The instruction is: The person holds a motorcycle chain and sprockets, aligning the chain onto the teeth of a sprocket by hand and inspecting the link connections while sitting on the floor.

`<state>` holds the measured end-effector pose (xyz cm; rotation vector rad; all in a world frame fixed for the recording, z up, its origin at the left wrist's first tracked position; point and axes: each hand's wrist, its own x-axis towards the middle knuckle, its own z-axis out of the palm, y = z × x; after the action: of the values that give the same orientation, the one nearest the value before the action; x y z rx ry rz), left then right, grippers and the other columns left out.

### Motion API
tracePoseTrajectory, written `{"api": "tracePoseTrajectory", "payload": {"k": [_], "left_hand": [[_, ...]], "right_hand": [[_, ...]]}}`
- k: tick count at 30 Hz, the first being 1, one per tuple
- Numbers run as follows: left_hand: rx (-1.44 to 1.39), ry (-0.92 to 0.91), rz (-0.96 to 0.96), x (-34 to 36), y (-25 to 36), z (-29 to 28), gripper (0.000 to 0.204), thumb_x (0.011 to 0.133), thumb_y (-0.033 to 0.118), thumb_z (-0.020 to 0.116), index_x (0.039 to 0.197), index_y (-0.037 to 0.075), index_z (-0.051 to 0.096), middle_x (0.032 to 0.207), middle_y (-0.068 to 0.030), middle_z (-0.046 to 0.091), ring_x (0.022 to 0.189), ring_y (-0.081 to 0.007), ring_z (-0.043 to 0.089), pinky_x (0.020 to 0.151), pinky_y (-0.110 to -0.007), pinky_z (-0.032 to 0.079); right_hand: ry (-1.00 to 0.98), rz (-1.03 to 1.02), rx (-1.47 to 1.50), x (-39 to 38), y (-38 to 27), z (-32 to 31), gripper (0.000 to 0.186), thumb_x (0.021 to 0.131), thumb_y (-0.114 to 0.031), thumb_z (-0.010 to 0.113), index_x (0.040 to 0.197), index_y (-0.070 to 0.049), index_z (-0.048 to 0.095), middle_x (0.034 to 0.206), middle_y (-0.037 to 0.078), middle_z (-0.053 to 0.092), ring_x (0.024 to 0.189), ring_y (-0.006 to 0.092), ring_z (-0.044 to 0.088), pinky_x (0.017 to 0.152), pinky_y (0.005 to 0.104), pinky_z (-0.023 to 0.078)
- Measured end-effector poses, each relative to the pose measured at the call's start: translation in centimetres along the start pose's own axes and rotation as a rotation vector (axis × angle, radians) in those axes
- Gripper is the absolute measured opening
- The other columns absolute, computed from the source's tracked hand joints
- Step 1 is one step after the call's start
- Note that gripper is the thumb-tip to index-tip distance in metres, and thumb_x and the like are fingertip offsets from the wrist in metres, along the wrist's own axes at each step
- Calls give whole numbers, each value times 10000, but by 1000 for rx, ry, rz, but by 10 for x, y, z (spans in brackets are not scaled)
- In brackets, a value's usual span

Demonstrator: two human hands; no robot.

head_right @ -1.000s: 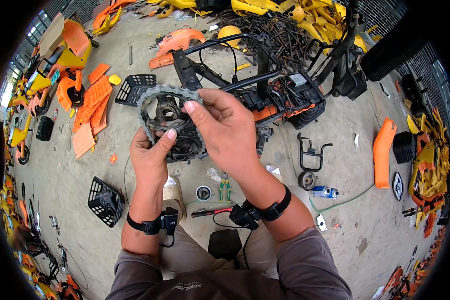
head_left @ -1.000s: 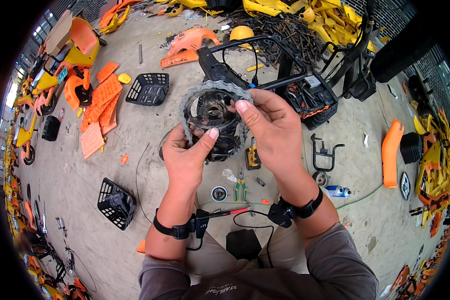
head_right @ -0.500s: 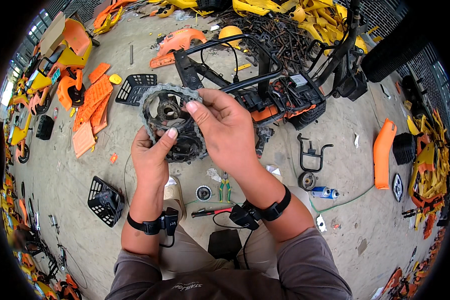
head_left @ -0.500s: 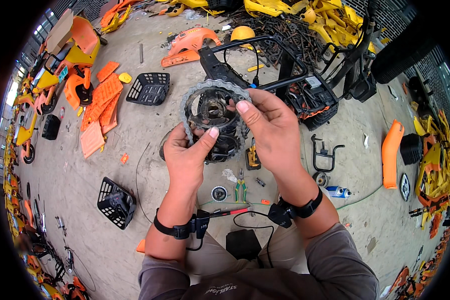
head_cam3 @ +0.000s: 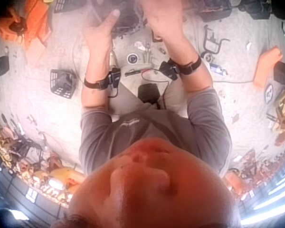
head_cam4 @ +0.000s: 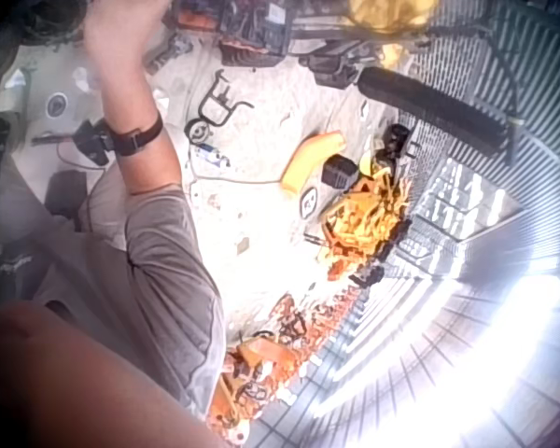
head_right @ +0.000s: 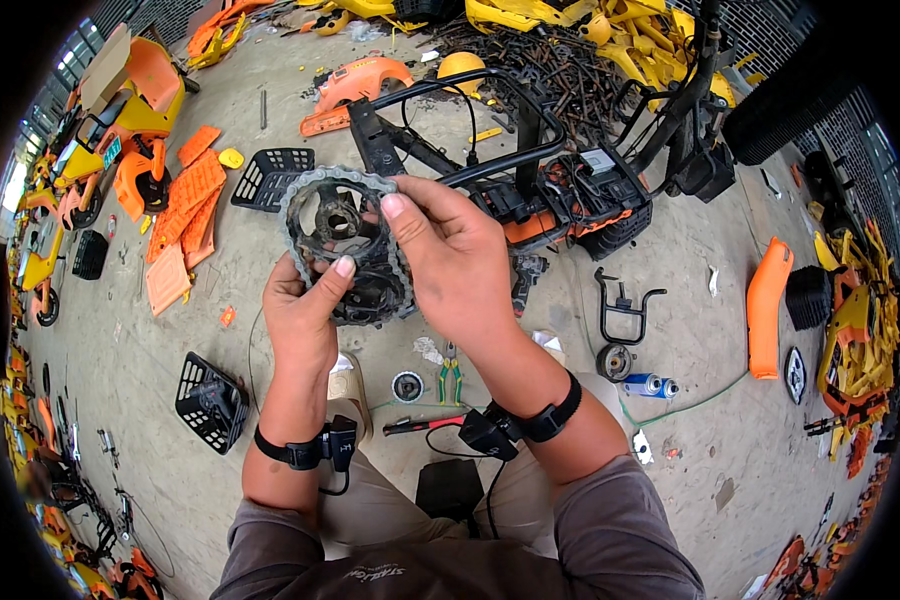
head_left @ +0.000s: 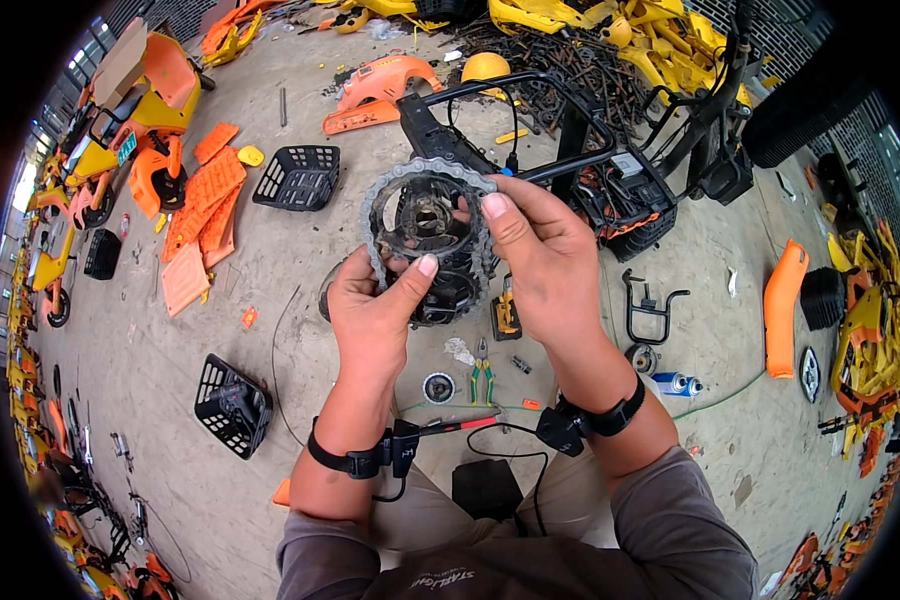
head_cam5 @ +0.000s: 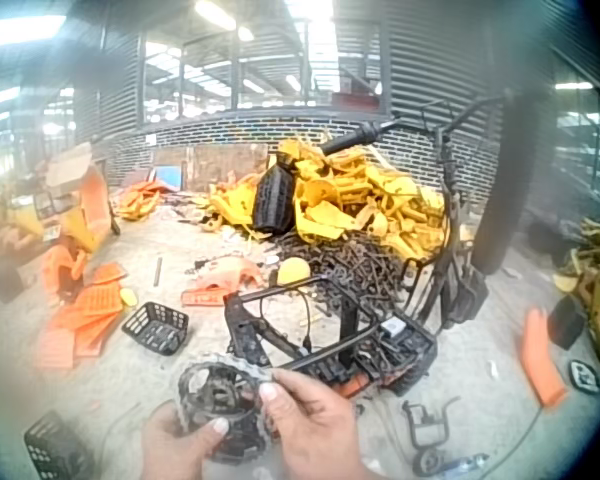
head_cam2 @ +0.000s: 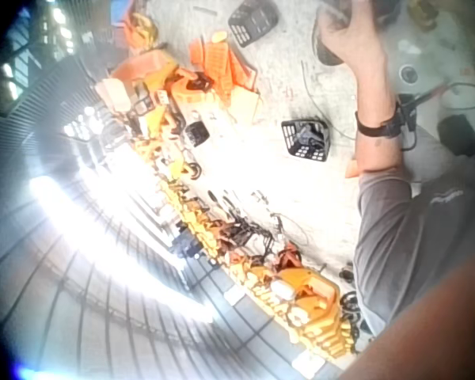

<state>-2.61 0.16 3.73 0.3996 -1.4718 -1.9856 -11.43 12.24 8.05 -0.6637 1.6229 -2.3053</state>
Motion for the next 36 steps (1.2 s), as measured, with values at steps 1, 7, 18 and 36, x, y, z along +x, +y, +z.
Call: {"api": "tracePoseTrajectory", "payload": {"k": [1, 7, 18, 36], "left_hand": [[-3, -1, -3, 0, 0, 0, 223, 784, 16, 726, 979, 0, 621, 869, -2, 625, 763, -52, 550, 695, -183, 441], [-9, -9, -2, 0, 4, 3, 232, 788, 9, 719, 997, -7, 620, 882, -9, 632, 773, -54, 557, 707, -186, 446], [-2, -5, 1, -1, 0, -1, 242, 788, 10, 721, 1006, -11, 619, 883, -11, 633, 765, -56, 559, 700, -188, 451], [62, 5, 38, -3, 3, 0, 202, 789, 19, 726, 960, 0, 619, 855, -3, 626, 748, -48, 545, 680, -184, 440]], "right_hand": [[-1, 0, 0, 0, 0, 0, 280, 930, -108, 584, 1138, 80, 570, 986, 109, 663, 902, 123, 621, 802, 237, 485], [5, -15, -11, 1, 2, 0, 292, 931, -110, 582, 1154, 78, 572, 1005, 109, 661, 913, 127, 626, 808, 241, 487], [-15, -33, 1, -1, 3, 0, 291, 944, -130, 560, 1184, 35, 572, 1012, 93, 681, 869, 93, 625, 639, 186, 428], [10, 19, 37, -2, -2, 2, 234, 942, -120, 567, 1095, 56, 580, 957, 83, 655, 885, 116, 616, 790, 237, 484]]}}
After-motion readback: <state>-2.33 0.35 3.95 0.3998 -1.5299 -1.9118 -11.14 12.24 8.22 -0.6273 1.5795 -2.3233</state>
